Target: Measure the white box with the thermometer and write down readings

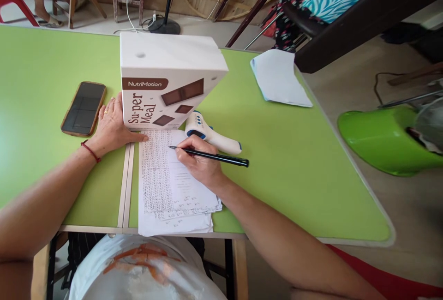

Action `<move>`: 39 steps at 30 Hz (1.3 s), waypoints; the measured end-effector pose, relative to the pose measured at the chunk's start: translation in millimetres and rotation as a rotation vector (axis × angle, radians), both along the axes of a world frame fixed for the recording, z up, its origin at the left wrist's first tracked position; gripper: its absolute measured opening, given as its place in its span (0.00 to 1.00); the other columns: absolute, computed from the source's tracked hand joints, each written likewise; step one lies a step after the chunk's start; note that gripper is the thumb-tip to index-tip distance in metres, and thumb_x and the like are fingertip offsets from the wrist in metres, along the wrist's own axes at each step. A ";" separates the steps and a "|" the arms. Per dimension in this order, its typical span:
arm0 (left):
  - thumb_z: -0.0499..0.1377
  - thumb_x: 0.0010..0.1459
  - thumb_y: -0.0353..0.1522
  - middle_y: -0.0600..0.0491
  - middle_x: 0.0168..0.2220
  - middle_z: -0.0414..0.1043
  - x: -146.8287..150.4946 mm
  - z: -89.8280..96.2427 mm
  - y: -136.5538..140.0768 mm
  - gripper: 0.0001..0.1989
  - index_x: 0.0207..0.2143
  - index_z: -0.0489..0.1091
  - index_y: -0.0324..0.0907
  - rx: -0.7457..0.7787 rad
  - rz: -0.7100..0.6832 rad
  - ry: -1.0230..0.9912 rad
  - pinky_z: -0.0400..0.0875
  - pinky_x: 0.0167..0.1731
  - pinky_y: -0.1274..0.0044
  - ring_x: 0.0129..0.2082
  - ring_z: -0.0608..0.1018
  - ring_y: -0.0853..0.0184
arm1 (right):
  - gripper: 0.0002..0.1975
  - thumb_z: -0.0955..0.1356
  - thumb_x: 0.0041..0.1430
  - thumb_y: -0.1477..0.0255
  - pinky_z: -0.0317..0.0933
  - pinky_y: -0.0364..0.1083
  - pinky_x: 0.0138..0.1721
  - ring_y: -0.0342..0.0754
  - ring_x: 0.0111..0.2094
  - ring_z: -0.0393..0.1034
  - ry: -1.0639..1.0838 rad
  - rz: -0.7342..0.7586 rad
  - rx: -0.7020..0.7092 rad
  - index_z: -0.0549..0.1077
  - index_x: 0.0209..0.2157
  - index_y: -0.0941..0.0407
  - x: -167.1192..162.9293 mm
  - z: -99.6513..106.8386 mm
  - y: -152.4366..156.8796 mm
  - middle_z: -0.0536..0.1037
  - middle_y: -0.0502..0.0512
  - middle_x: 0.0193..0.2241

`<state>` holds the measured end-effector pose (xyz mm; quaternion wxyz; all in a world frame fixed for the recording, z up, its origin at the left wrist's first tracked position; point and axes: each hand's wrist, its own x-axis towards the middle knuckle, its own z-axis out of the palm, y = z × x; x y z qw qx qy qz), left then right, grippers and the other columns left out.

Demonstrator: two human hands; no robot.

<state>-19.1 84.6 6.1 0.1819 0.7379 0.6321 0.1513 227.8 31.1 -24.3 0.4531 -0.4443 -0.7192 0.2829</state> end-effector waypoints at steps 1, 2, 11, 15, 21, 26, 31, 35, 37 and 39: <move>0.74 0.39 0.51 0.34 0.70 0.53 -0.3 -0.8 0.2 0.59 0.67 0.53 0.41 0.005 0.002 -0.004 0.48 0.70 0.48 0.72 0.54 0.36 | 0.07 0.67 0.55 0.73 0.57 0.43 0.21 0.41 0.19 0.58 -0.006 0.001 -0.008 0.66 0.25 0.52 0.1 0.5 0.0 0.68 0.44 0.19; 0.74 0.38 0.51 0.34 0.70 0.53 -0.7 -1.6 0.3 0.59 0.67 0.53 0.42 0.012 0.002 -0.010 0.48 0.70 0.47 0.72 0.54 0.36 | 0.07 0.67 0.55 0.73 0.57 0.43 0.21 0.41 0.19 0.58 -0.009 0.002 -0.014 0.66 0.25 0.51 0.1 0.9 0.0 0.68 0.44 0.19; 0.74 0.40 0.51 0.33 0.70 0.53 -1.7 -2.3 0.3 0.57 0.66 0.53 0.41 0.010 -0.012 -0.009 0.47 0.70 0.46 0.72 0.53 0.35 | 0.07 0.67 0.55 0.71 0.57 0.44 0.21 0.41 0.19 0.58 -0.001 0.021 -0.036 0.65 0.25 0.51 0.5 1.3 0.2 0.68 0.45 0.19; 0.74 0.39 0.51 0.34 0.70 0.54 -1.2 -1.3 0.0 0.57 0.66 0.53 0.42 0.015 -0.006 -0.004 0.49 0.69 0.46 0.72 0.54 0.35 | 0.07 0.67 0.54 0.73 0.55 0.43 0.20 0.40 0.18 0.58 0.034 -0.003 -0.028 0.66 0.24 0.51 -0.1 1.7 -0.8 0.68 0.44 0.18; 0.75 0.38 0.51 0.34 0.70 0.54 -0.9 -2.7 0.5 0.59 0.67 0.53 0.41 0.016 0.009 -0.008 0.48 0.69 0.47 0.72 0.54 0.36 | 0.07 0.66 0.55 0.71 0.55 0.43 0.20 0.41 0.19 0.58 0.023 -0.038 -0.039 0.65 0.24 0.52 -1.1 0.2 -1.0 0.68 0.44 0.18; 0.75 0.38 0.51 0.34 0.70 0.54 -1.2 -2.5 0.5 0.59 0.67 0.54 0.42 0.015 0.009 -0.014 0.48 0.69 0.47 0.72 0.54 0.35 | 0.07 0.67 0.54 0.72 0.56 0.43 0.21 0.41 0.19 0.58 0.021 -0.004 -0.025 0.65 0.24 0.51 0.3 0.2 0.2 0.68 0.45 0.18; 0.75 0.38 0.51 0.35 0.70 0.54 -1.7 -3.5 0.5 0.59 0.67 0.53 0.43 0.025 0.001 -0.016 0.47 0.70 0.46 0.72 0.54 0.35 | 0.06 0.67 0.54 0.72 0.57 0.44 0.21 0.42 0.19 0.58 -0.007 -0.010 -0.036 0.65 0.25 0.51 1.5 0.1 0.5 0.68 0.45 0.18; 0.74 0.39 0.51 0.35 0.71 0.52 -2.0 -3.4 0.6 0.59 0.68 0.52 0.42 0.013 -0.004 -0.007 0.47 0.70 0.46 0.72 0.53 0.35 | 0.07 0.66 0.54 0.72 0.57 0.44 0.21 0.41 0.19 0.58 -0.007 -0.027 -0.042 0.64 0.24 0.51 1.2 -0.4 0.2 0.68 0.45 0.18; 0.74 0.39 0.51 0.34 0.71 0.52 -1.6 -1.5 0.2 0.59 0.68 0.52 0.41 0.006 -0.003 -0.002 0.46 0.70 0.47 0.73 0.53 0.36 | 0.07 0.66 0.54 0.72 0.57 0.43 0.21 0.41 0.19 0.58 0.000 -0.029 -0.040 0.65 0.24 0.51 1.2 -0.3 0.2 0.68 0.44 0.18; 0.74 0.39 0.51 0.33 0.72 0.51 -1.0 1.0 -0.6 0.59 0.68 0.52 0.39 -0.007 0.001 0.011 0.46 0.71 0.48 0.73 0.52 0.37 | 0.07 0.67 0.54 0.72 0.57 0.43 0.21 0.41 0.19 0.58 0.006 -0.019 -0.030 0.65 0.25 0.51 1.4 -0.2 0.2 0.68 0.44 0.18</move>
